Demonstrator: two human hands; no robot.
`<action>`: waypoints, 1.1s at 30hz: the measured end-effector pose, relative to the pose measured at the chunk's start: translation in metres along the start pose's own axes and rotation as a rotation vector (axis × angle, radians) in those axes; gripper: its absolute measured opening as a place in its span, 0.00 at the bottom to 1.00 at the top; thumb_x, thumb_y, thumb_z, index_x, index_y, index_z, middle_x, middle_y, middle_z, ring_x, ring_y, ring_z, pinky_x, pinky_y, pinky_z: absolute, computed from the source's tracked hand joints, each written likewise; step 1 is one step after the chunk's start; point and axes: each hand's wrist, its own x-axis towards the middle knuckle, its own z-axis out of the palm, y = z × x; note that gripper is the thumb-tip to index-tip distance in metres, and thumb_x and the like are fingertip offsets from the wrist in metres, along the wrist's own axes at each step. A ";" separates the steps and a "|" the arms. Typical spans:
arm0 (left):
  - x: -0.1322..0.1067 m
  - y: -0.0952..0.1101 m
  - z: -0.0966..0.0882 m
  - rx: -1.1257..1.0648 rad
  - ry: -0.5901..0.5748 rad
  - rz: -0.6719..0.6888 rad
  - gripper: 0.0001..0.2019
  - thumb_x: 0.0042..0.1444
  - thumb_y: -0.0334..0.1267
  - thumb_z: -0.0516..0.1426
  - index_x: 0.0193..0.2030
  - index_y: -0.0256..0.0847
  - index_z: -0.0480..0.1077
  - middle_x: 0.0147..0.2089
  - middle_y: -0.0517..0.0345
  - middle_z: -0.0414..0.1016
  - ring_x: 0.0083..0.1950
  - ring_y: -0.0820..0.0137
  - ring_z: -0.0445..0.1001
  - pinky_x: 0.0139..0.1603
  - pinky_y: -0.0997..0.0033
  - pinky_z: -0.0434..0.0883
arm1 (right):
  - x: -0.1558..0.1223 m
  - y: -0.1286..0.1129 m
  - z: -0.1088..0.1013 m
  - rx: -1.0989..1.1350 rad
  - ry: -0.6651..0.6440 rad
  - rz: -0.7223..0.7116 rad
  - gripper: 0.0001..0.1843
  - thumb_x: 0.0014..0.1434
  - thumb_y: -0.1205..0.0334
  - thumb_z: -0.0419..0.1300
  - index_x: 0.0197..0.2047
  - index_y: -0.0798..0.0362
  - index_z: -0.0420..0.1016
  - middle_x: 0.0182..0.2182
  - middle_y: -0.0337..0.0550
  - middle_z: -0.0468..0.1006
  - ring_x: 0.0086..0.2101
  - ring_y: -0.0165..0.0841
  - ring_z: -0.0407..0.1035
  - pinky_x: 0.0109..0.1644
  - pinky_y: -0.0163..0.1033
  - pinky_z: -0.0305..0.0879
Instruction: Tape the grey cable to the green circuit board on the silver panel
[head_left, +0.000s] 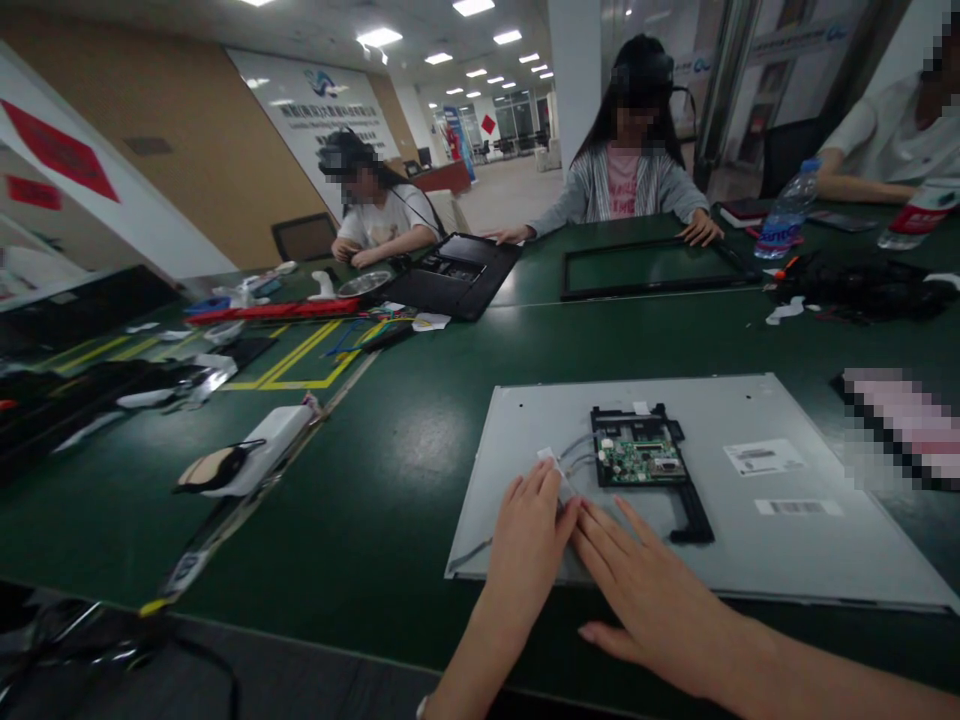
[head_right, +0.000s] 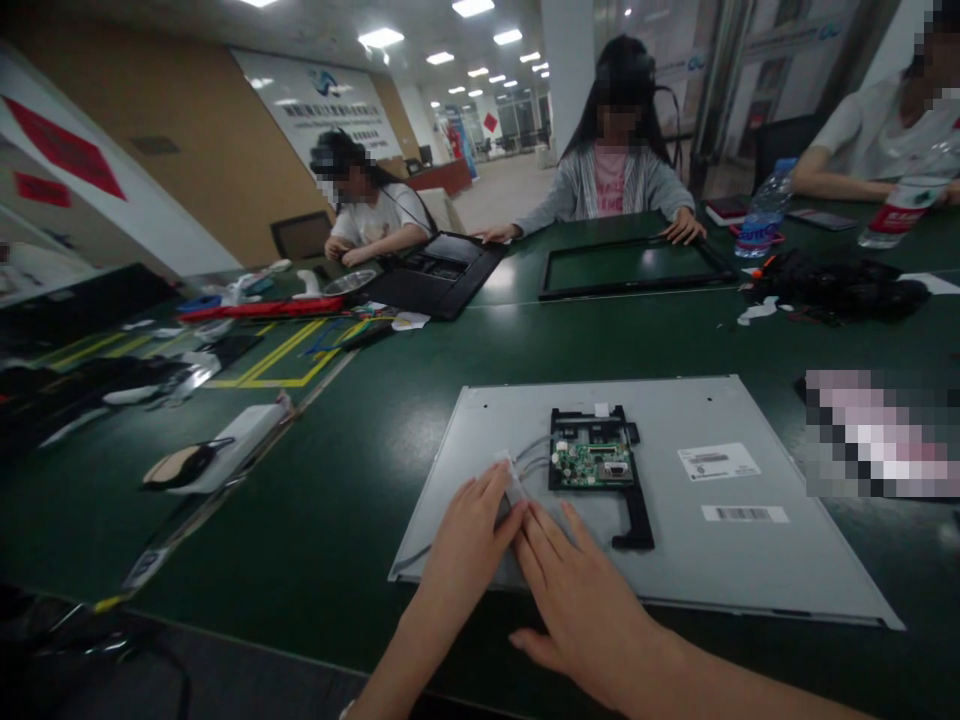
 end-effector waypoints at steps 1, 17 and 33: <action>0.000 0.000 0.000 -0.002 0.004 0.002 0.15 0.62 0.35 0.54 0.55 0.34 0.65 0.60 0.41 0.69 0.62 0.59 0.68 0.61 0.53 0.67 | -0.001 0.000 -0.001 0.001 -0.004 0.000 0.41 0.62 0.43 0.52 0.65 0.70 0.59 0.63 0.65 0.60 0.63 0.51 0.54 0.64 0.60 0.53; 0.001 0.000 -0.001 -0.067 0.103 -0.009 0.15 0.58 0.31 0.55 0.52 0.37 0.65 0.60 0.45 0.69 0.59 0.59 0.69 0.60 0.51 0.67 | -0.133 0.148 -0.034 0.188 0.174 0.795 0.32 0.63 0.46 0.48 0.64 0.55 0.61 0.65 0.58 0.60 0.63 0.51 0.54 0.64 0.58 0.55; -0.013 0.032 -0.011 -0.115 0.310 0.036 0.17 0.63 0.31 0.48 0.59 0.39 0.60 0.65 0.44 0.62 0.69 0.57 0.55 0.66 0.43 0.58 | -0.179 0.168 -0.022 0.465 0.136 1.048 0.32 0.61 0.44 0.51 0.67 0.38 0.56 0.65 0.50 0.62 0.58 0.55 0.62 0.56 0.55 0.64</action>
